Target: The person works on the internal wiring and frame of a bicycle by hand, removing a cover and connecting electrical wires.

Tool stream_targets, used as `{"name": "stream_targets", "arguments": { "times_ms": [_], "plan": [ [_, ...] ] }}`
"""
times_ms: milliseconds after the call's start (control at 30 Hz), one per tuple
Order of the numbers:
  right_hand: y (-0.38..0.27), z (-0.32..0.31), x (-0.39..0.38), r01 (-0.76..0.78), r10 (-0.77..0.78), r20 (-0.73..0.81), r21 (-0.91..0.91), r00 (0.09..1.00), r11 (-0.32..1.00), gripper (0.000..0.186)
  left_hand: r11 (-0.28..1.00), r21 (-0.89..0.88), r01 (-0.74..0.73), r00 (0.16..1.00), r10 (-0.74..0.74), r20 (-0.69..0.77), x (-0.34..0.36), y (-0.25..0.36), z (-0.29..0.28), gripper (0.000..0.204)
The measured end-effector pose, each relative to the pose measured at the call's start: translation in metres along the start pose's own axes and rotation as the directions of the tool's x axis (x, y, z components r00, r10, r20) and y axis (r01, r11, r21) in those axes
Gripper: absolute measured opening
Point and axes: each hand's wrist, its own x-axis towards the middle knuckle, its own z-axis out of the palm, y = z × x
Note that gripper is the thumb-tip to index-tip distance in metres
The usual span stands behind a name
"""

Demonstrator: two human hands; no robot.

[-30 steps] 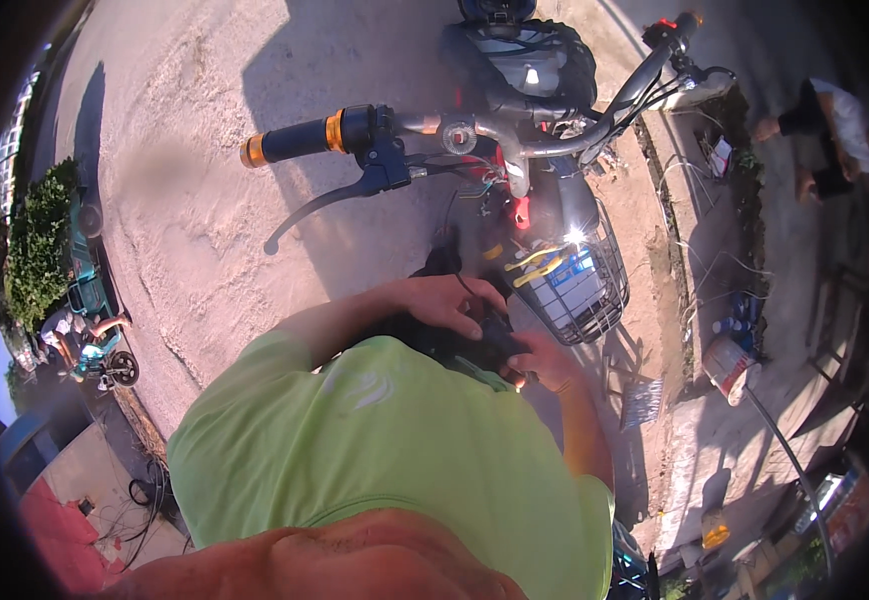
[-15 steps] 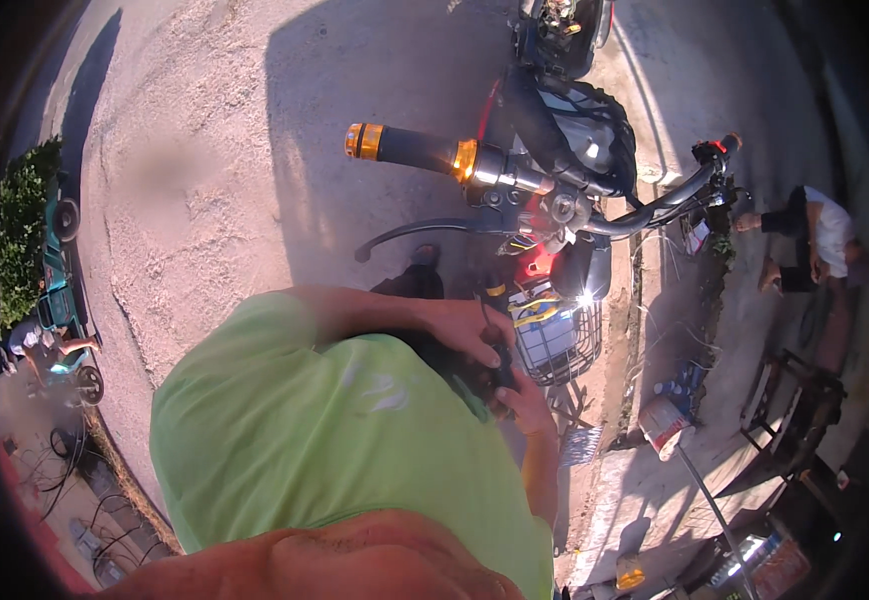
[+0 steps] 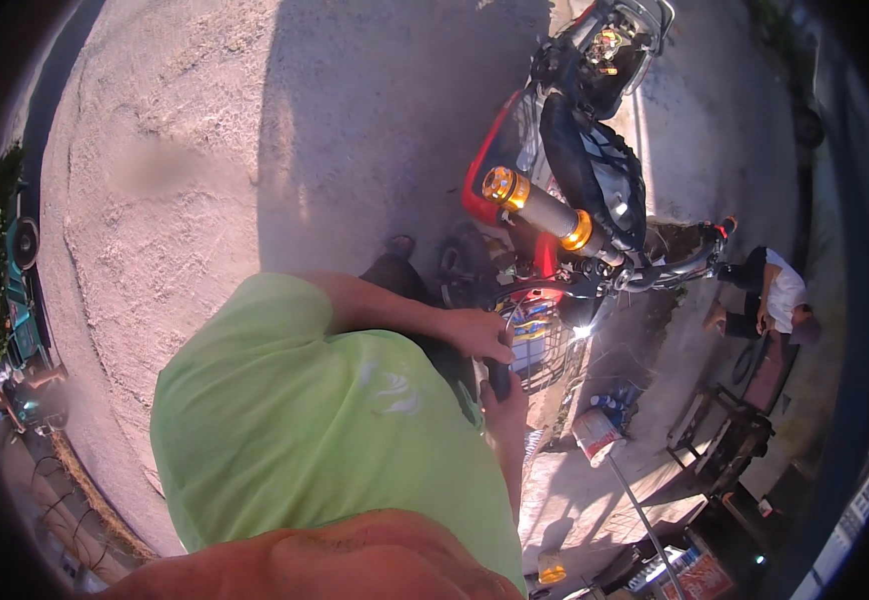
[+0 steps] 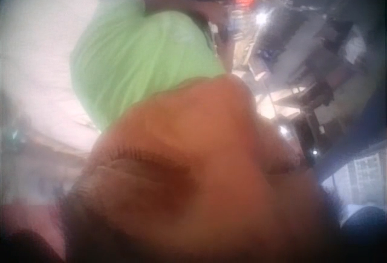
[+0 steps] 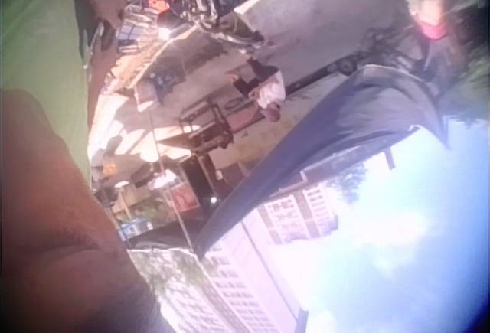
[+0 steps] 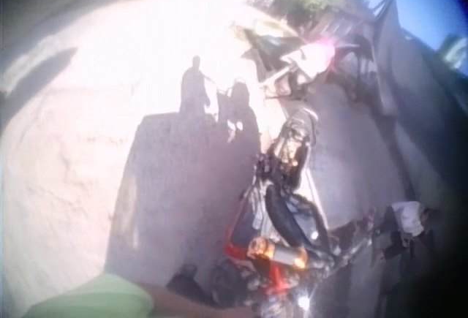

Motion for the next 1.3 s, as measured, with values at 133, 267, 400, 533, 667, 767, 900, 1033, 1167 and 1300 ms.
{"name": "stream_targets", "arguments": {
  "times_ms": [133, 267, 400, 533, 667, 767, 900, 1033, 1167, 1300],
  "plan": [
    [-0.016, 0.005, 0.001, 0.042, -0.044, -0.020, -0.101, 0.999, 0.994, 0.045, 1.000, -0.018, -0.023, 0.999, 0.022, -0.046, -0.014, 0.000, -0.007, 0.047],
    [-0.029, 0.007, 0.007, -0.021, 0.020, 0.033, 0.019, 0.999, 1.000, 0.029, 0.997, -0.051, -0.052, 0.998, 0.050, -0.044, -0.010, -0.011, -0.013, 0.040],
    [-0.021, 0.005, 0.011, -0.030, 0.014, 0.130, 0.122, 0.991, 0.992, 0.030, 0.990, -0.014, -0.138, 0.990, 0.138, 0.004, -0.012, -0.011, -0.019, 0.038],
    [-0.011, -0.001, 0.007, -0.051, 0.024, 0.214, 0.121, 0.976, 0.991, 0.039, 0.943, 0.133, -0.304, 0.951, 0.294, 0.092, -0.005, -0.014, -0.017, 0.043],
    [-0.017, -0.014, 0.011, -0.183, 0.102, 0.324, 0.228, 0.940, 0.956, 0.036, 0.901, 0.098, -0.423, 0.906, 0.423, 0.020, 0.010, -0.033, -0.005, 0.043],
    [0.005, -0.019, 0.013, -0.226, 0.040, 0.407, 0.421, 0.913, 0.878, 0.043, 0.938, 0.071, -0.339, 0.940, 0.336, 0.052, 0.001, -0.009, -0.006, 0.041],
    [-0.004, -0.041, 0.005, -0.254, -0.100, 0.518, 0.568, 0.850, 0.783, 0.049, 0.919, -0.081, -0.385, 0.915, 0.392, 0.092, 0.004, -0.006, 0.006, 0.033],
    [-0.006, -0.054, -0.002, -0.253, -0.136, 0.516, 0.612, 0.845, 0.749, 0.047, 0.934, -0.175, -0.311, 0.943, 0.326, 0.065, 0.007, 0.001, 0.026, 0.033],
    [0.030, -0.060, -0.001, -0.181, -0.211, 0.492, 0.633, 0.845, 0.753, 0.041, 0.936, -0.262, -0.234, 0.967, 0.251, 0.033, 0.017, 0.009, 0.055, 0.035],
    [0.062, -0.073, -0.003, -0.134, -0.216, 0.487, 0.587, 0.846, 0.799, 0.030, 0.954, -0.185, -0.236, 0.969, 0.216, -0.120, 0.029, 0.018, 0.090, 0.043]
  ]
}}
